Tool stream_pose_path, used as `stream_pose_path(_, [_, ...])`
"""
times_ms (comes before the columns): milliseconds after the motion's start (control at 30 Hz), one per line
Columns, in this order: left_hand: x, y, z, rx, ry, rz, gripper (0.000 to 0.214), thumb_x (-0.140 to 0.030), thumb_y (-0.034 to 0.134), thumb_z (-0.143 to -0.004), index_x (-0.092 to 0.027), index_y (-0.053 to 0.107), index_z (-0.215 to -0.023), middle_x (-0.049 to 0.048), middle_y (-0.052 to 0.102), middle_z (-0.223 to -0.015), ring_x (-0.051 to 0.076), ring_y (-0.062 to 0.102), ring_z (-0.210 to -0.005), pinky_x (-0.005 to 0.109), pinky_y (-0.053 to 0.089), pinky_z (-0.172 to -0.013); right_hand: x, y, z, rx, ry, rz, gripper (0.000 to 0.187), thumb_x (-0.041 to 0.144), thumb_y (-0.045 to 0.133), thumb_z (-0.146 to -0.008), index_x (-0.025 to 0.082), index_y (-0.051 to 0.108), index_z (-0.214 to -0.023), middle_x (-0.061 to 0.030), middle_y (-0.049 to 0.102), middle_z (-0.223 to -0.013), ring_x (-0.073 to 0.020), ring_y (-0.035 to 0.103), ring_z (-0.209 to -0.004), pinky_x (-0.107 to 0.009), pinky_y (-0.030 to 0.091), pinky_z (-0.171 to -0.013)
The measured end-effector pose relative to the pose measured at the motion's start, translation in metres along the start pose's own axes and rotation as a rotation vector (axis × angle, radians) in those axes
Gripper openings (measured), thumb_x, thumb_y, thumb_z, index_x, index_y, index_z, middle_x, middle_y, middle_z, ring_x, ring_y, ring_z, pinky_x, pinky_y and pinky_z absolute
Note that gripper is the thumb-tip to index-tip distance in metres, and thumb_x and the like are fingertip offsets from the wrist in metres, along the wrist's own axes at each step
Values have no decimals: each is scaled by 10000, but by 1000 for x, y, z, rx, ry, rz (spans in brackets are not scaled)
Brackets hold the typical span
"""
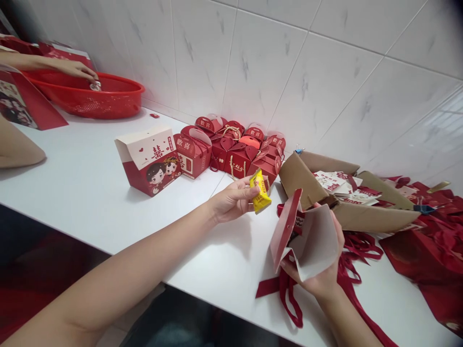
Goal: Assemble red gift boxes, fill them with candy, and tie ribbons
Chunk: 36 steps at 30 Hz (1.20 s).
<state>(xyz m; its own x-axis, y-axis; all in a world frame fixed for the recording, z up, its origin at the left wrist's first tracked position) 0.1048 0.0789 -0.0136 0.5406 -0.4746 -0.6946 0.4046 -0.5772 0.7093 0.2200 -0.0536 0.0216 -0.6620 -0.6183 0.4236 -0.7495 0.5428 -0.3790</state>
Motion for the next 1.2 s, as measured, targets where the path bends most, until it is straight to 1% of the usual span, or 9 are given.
stream_pose_path(167, [6, -10, -3, -82, -14, -28, 430, -316, 880, -571, -125, 663, -889, 20, 695, -762, 102, 655, -658, 179, 507, -611, 1, 0, 0, 8, 5, 11, 1126, 350, 825, -545, 265, 204, -1481, -145, 299, -1452, -413, 305, -1326, -668, 258, -1058])
stream_pose_path(333, [5, -24, -6, -184, 26, -48, 351, -386, 804, -682, -148, 656, -892, 3, 679, -748, 76, 631, -592, 149, 464, -505, 5, 1, -4, 1, -6, 26, 1082, 379, 805, -584, 241, 220, -1483, -159, 323, -1430, -405, 334, -1305, -650, 303, -1041])
stream_pose_path(400, [1, -28, -5, -223, 54, -58, 314, -373, 789, -704, -159, 646, -884, -9, 672, -750, 73, 628, -591, 152, 466, -510, 7, 1, -4, 2, -18, 32, 1084, 377, 805, -584, 235, 219, -1485, -161, 325, -1429, -405, 338, -1301, -648, 311, -1035])
stream_pose_path(567, [-5, -30, -3, -281, 102, -106, 330, -297, 838, -641, -157, 626, -852, -11, 665, -772, 92, 643, -637, 184, 498, -568, 4, 2, -3, 6, 4, 13, 1099, 378, 815, -564, 247, 224, -1481, -154, 323, -1430, -410, 332, -1304, -658, 300, -1038])
stream_pose_path(733, [-8, -29, -1, -290, 123, -152, 359, -289, 861, -600, -155, 629, -839, -4, 670, -806, 101, 642, -696, 226, 518, -638, 5, 2, -3, -2, -2, 49, 1087, 408, 808, -555, 256, 246, -1474, -143, 344, -1424, -407, 360, -1292, -641, 337, -1029])
stream_pose_path(833, [-8, -29, 0, -292, 124, -178, 344, -277, 866, -591, -152, 634, -812, 6, 676, -799, 112, 641, -724, 236, 506, -650, 4, 1, -4, -6, 4, 47, 1103, 420, 810, -541, 283, 238, -1474, -130, 340, -1434, -410, 357, -1291, -656, 333, -1026])
stream_pose_path(900, [-8, -29, 0, -294, 124, -192, 333, -263, 864, -593, -153, 642, -815, 10, 679, -794, 119, 641, -737, 241, 498, -649, 4, 1, -3, -7, -3, 37, 1113, 408, 814, -536, 281, 233, -1476, -133, 336, -1437, -411, 352, -1293, -661, 327, -1028])
stream_pose_path(1067, [-10, -26, -1, -274, 143, -207, 282, -221, 847, -614, -156, 667, -820, 4, 677, -759, 132, 642, -728, 272, 494, -684, 4, 2, -2, 4, -4, 25, 1109, 365, 814, -550, 250, 224, -1481, -152, 327, -1437, -416, 346, -1298, -664, 310, -1029])
stream_pose_path(1200, [-11, -21, -2, -226, 158, -192, 240, -197, 803, -670, -148, 695, -879, 29, 697, -847, 137, 644, -769, 291, 487, -780, 6, 3, -3, 5, -4, 17, 1097, 366, 807, -570, 251, 214, -1486, -154, 313, -1442, -416, 323, -1314, -660, 298, -1041])
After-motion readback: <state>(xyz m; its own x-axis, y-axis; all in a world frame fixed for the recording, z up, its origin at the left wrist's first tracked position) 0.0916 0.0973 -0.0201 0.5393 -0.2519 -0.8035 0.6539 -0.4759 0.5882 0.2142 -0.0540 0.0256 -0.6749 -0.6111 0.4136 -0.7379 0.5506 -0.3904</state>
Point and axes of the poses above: each hand's wrist, its own z-axis away from the middle knuckle, its own y-axis out of the palm, x = y × z, the point moved 10 cm from there along -z, towards the middle knuckle
